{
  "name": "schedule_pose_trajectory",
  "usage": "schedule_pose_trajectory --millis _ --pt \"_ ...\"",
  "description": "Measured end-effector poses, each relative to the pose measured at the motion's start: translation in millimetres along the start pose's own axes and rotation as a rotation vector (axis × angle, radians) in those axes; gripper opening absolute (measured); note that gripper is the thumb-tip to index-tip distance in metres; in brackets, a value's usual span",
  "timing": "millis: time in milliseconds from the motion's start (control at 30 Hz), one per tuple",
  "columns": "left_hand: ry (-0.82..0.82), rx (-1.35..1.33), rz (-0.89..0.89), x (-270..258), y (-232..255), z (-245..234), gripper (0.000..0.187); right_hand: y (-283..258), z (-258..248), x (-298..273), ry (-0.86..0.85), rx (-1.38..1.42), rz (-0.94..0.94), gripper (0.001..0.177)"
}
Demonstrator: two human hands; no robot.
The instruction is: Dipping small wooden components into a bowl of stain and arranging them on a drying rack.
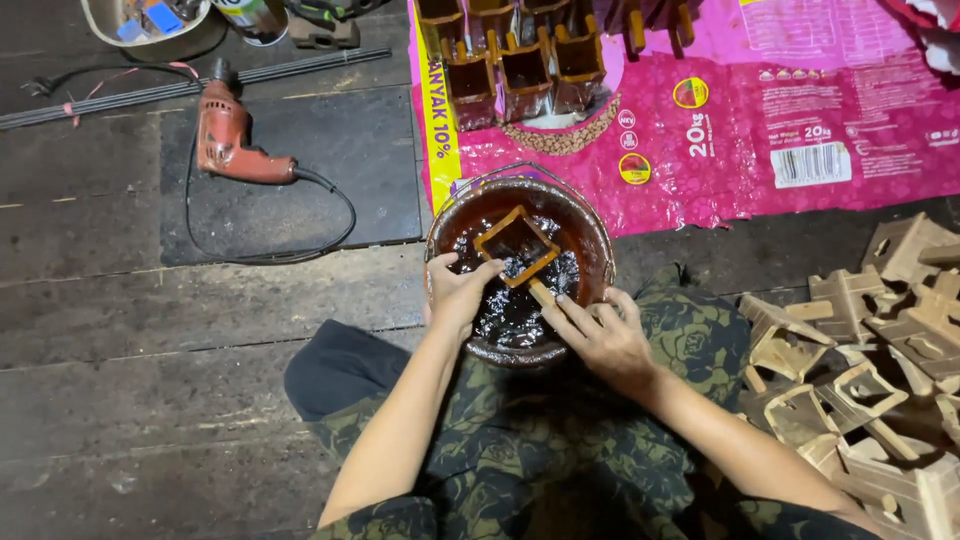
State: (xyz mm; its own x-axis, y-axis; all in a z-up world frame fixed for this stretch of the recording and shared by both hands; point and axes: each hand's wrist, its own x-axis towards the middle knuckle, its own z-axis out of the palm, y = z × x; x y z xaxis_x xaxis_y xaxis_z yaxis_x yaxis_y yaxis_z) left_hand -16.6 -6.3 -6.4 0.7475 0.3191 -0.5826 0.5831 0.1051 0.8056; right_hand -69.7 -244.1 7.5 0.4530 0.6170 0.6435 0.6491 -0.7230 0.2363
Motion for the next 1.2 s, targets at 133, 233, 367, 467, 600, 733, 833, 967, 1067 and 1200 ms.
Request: schedule_pose_trajectory --millis 133,233,367,467,600,733,833,967,1067,1200 --pt "0.006 0.091 0.074 5.1 -25.2 18.6 0.088 12.7 5.2 -10.0 -0.055 0.029 0.112 0.03" --pt "-0.015 0.133 0.123 4.3 -33.2 21.9 0.081 24.3 15.7 -22.5 -0.089 -0.003 0.235 0.042" --pt "0.003 0.327 0.123 10.9 -43.7 26.4 0.075 31.6 15.7 -18.7 -0.038 0.03 0.369 0.042" --pt "0.001 0.39 0.148 5.2 -44.9 28.8 0.07 32.1 19.2 -19.1 -0.025 0.02 0.399 0.039" --pt "0.005 0.43 0.181 7.0 -54.8 31.5 0.067 27.3 26.3 -18.6 -0.054 0.088 0.449 0.041" --pt "0.021 0.439 0.176 5.8 -52.0 28.4 0.069 23.8 36.0 -22.9 -0.06 0.236 0.487 0.04" --pt "0.009 0.429 0.18 -21.7 -27.8 20.6 0.066 22.9 37.6 -21.1 -0.098 0.408 0.601 0.045" --pt "-0.014 0.112 0.419 -33.8 -27.4 21.5 0.067 23.8 35.1 5.4 -0.099 0.746 0.75 0.053" --pt "0.0 0.034 0.356 -53.4 -4.5 18.7 0.07 14.2 32.5 19.9 -0.127 0.842 0.818 0.053" --pt "-0.056 0.233 0.282 -59.6 2.9 16.5 0.07 14.6 45.0 11.7 -0.057 0.859 0.799 0.048"
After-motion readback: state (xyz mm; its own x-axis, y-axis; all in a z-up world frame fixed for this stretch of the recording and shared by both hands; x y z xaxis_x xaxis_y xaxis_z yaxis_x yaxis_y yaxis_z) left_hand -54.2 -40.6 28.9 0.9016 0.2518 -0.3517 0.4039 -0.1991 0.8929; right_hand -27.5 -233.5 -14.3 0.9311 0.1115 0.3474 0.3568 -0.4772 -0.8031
